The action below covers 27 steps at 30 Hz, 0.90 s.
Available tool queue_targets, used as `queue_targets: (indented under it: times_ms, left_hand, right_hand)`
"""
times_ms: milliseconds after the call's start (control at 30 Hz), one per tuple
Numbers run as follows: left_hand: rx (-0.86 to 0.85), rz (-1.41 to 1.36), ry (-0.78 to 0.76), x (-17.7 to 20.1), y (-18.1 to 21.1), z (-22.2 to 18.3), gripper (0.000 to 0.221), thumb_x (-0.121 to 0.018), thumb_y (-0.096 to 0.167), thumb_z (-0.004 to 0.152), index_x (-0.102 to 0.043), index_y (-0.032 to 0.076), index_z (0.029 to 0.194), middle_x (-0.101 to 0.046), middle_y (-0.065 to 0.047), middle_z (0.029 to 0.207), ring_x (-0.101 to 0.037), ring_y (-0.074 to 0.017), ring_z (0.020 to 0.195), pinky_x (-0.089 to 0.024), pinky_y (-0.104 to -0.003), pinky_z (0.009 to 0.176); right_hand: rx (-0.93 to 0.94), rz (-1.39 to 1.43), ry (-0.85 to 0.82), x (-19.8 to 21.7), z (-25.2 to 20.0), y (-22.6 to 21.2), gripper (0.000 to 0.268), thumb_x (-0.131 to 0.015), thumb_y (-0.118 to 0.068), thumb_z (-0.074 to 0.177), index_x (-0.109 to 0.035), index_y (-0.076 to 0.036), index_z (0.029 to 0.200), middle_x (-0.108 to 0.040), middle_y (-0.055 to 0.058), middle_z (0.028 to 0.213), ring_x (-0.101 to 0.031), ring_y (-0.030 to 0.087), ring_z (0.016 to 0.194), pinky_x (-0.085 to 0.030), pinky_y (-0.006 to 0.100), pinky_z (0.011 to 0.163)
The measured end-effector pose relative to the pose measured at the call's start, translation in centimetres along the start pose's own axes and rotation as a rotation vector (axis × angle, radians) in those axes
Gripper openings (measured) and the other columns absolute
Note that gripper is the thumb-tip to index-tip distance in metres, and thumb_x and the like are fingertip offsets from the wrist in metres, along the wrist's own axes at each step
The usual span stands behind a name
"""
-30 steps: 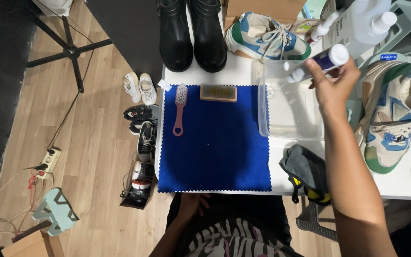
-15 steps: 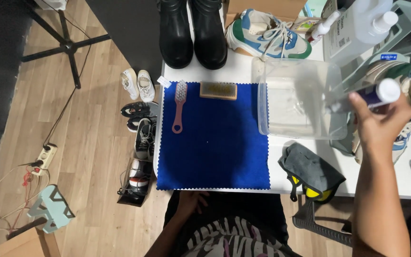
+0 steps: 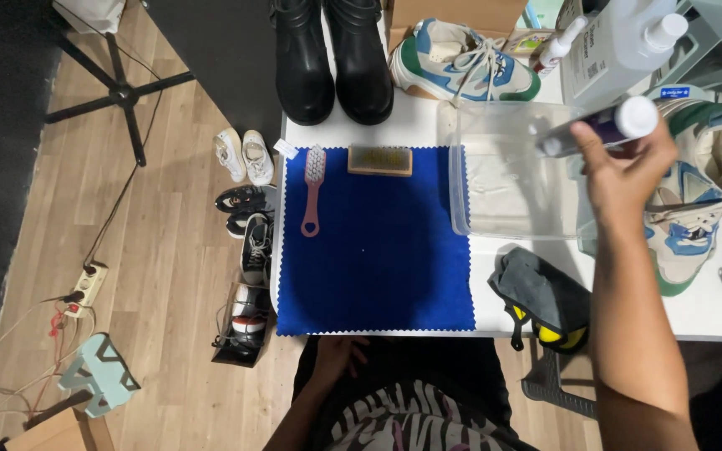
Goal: Preparing a cleaning solution by pouring liquid from a large container into a smaller bottle and a plastic tray, then organizing brushes and a cloth on a work surface.
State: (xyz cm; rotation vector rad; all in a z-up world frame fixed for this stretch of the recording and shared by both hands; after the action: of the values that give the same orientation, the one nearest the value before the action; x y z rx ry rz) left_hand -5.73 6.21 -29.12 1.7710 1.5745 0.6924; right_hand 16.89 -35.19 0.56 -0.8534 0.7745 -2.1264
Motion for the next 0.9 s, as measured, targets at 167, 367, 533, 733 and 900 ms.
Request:
queue_targets:
  times_ms: [167, 367, 533, 733, 900]
  left_hand:
    - [0.013, -0.024, 0.003, 0.0, -1.1, 1.1, 0.050, -0.045, 0.034, 0.106, -0.078, -0.002, 0.093, -0.073, -0.019, 0.064, -0.055, -0.0229, 0.033, -0.041, -0.024, 0.032]
    - [0.016, -0.047, 0.018, -0.5, 0.8, -0.2, 0.036, -0.047, 0.018, 0.103, -0.073, -0.006, 0.094, -0.079, -0.018, 0.083, -0.064, -0.0244, 0.043, -0.047, -0.027, 0.031]
    - [0.062, 0.027, 0.027, -0.2, 1.3, -0.7, 0.048, -0.038, 0.017, 0.105, -0.080, -0.001, 0.094, -0.074, -0.019, 0.065, -0.057, -0.0234, 0.036, -0.043, -0.025, 0.035]
    - [0.064, 0.058, 0.023, -0.4, 2.8, -1.5, 0.045, -0.038, 0.016, 0.107, -0.078, -0.001, 0.095, -0.075, -0.019, 0.068, -0.059, -0.0226, 0.040, -0.048, -0.025, 0.039]
    - [-0.012, -0.003, 0.007, -0.1, 0.1, 0.3, 0.050, -0.042, 0.029, 0.106, -0.078, -0.003, 0.093, -0.075, -0.020, 0.066, -0.056, -0.0233, 0.034, -0.042, -0.024, 0.034]
  right_hand:
    - [-0.006, -0.043, -0.037, 1.1, -1.4, -0.2, 0.032, -0.093, -0.015, 0.104, -0.066, -0.002, 0.117, -0.070, 0.010, 0.107, -0.065, 0.017, 0.097, -0.050, 0.032, 0.079]
    - [-0.103, -0.041, -0.007, 0.0, -1.9, 0.1, 0.037, -0.095, -0.019, 0.096, -0.066, -0.004, 0.115, -0.068, 0.006, 0.102, -0.062, 0.014, 0.091, -0.048, 0.029, 0.068]
    - [-0.087, 0.022, -0.025, 1.4, -2.0, 0.3, 0.031, -0.092, -0.016, 0.100, -0.066, -0.007, 0.115, -0.068, 0.004, 0.104, -0.062, 0.012, 0.093, -0.047, 0.028, 0.076]
    - [-0.072, -0.011, -0.075, 0.7, -3.5, -2.0, 0.032, -0.092, -0.014, 0.098, -0.064, -0.005, 0.111, -0.067, 0.007, 0.100, -0.061, 0.015, 0.088, -0.047, 0.029, 0.069]
    - [-0.062, -0.035, -0.021, 1.9, -4.3, -1.0, 0.040, -0.091, -0.015, 0.101, -0.059, 0.001, 0.120, -0.064, 0.011, 0.107, -0.061, 0.020, 0.100, -0.050, 0.033, 0.078]
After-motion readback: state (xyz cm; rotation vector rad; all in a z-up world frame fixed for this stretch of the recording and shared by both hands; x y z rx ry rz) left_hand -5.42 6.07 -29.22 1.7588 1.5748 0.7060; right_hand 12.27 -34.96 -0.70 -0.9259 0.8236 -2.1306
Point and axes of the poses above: each hand's wrist, its own z-axis towards the middle knuckle, its own x-axis out of the back of the hand, y = z × x, the point moved 1 cm from there along z, towards the middle knuckle
